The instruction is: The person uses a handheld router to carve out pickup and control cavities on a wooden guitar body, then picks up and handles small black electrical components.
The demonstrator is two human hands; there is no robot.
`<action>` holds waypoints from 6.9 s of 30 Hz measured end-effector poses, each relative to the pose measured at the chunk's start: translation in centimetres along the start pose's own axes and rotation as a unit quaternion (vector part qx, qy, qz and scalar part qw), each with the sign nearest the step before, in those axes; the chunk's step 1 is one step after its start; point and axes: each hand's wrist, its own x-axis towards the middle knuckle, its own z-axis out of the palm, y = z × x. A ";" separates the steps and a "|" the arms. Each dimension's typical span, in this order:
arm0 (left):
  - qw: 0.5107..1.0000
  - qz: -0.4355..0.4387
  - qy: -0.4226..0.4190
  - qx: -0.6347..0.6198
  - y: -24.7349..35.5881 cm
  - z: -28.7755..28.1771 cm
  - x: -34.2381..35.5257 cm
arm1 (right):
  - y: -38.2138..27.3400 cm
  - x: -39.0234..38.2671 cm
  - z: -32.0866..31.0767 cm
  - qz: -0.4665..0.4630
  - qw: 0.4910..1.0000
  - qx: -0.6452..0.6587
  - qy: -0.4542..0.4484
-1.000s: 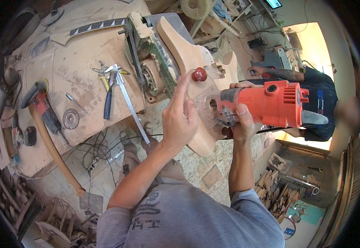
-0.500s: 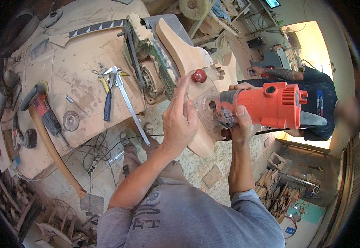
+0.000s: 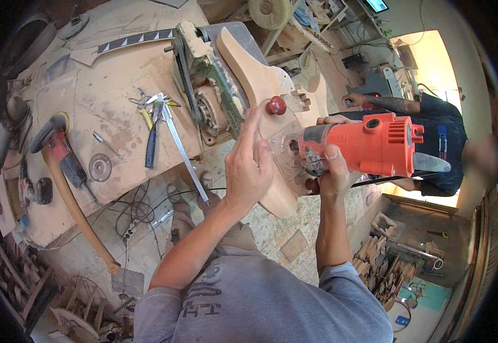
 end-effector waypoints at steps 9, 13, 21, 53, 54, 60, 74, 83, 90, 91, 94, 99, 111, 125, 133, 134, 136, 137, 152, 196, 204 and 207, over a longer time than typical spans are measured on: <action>1.000 -0.001 0.003 -0.018 0.1 0.0 0.0 | -0.1 0.3 0.2 -0.010 1.000 -0.011 0.000; 1.000 0.005 0.007 -0.011 0.3 -0.1 0.0 | 0.2 0.6 0.3 -0.020 1.000 -0.006 0.000; 1.000 -0.013 0.006 -0.016 0.0 0.2 -0.2 | 0.8 1.1 -0.2 -0.045 0.999 -0.023 -0.010; 0.999 0.029 -0.007 -0.011 -0.1 -0.1 0.0 | 0.2 0.3 -0.5 0.004 1.000 -0.026 -0.001; 1.000 0.025 -0.010 -0.010 -0.1 -0.1 0.0 | 0.1 0.3 -0.5 0.001 0.999 -0.035 -0.002; 1.000 0.008 -0.024 0.000 -0.1 -0.3 -0.1 | -0.3 -0.1 0.0 0.027 1.000 -0.011 -0.003; 1.000 0.008 -0.024 -0.007 -0.2 -0.3 0.0 | 0.3 0.1 0.0 0.002 0.999 -0.047 0.007; 1.000 0.004 -0.023 -0.008 -0.3 -0.3 -0.1 | 0.5 0.5 -0.1 -0.015 0.998 -0.057 0.001; 1.000 0.003 -0.019 -0.013 -0.3 -0.2 -0.1 | 0.4 0.9 0.4 -0.026 0.999 -0.042 0.003; 1.000 0.001 -0.018 -0.014 -0.2 -0.2 0.0 | 0.5 0.9 0.4 -0.024 0.999 -0.045 0.004; 1.000 -0.001 -0.016 -0.014 -0.1 -0.2 0.0 | 0.7 0.9 0.2 -0.019 0.999 -0.034 0.006; 1.000 -0.001 -0.017 -0.014 -0.1 -0.2 -0.1 | 0.7 0.8 0.2 -0.014 1.000 -0.005 0.009; 1.000 0.000 -0.014 -0.009 -0.1 -0.2 -0.1 | 0.7 0.8 0.1 -0.016 1.000 -0.022 -0.008; 0.998 0.017 -0.049 0.035 0.0 -0.3 0.1 | 1.2 1.0 -1.5 -0.005 1.000 -0.009 -0.007; 0.997 -0.023 -0.060 0.029 1.0 -0.6 0.2 | 1.7 2.1 -3.2 -0.021 0.998 0.061 0.020; 0.998 -0.031 -0.057 0.019 1.4 -0.6 0.2 | 1.7 2.3 -3.7 -0.022 0.997 0.069 0.031; 0.998 -0.031 -0.057 0.013 1.3 -0.7 0.0 | 0.9 2.7 -4.7 -0.043 0.992 0.100 0.065; 0.998 -0.025 -0.059 0.012 0.4 -0.7 0.1 | 0.0 3.3 -5.0 -0.061 0.987 0.119 0.086; 0.790 0.218 -0.345 0.458 2.9 -3.9 15.7 | -3.7 -0.9 -18.5 -0.130 0.959 0.018 0.253; 0.923 -0.180 -0.216 0.262 8.2 -4.0 -11.5 | -5.5 -0.9 -19.4 -0.154 0.962 -0.041 0.220; 0.914 -0.068 -0.322 0.237 9.2 -3.4 -8.6 | -6.2 0.3 -17.7 -0.182 0.959 -0.051 0.212; 0.942 0.008 -0.230 0.245 8.7 -7.1 -3.4 | -6.3 0.1 -17.3 -0.172 0.963 -0.010 0.209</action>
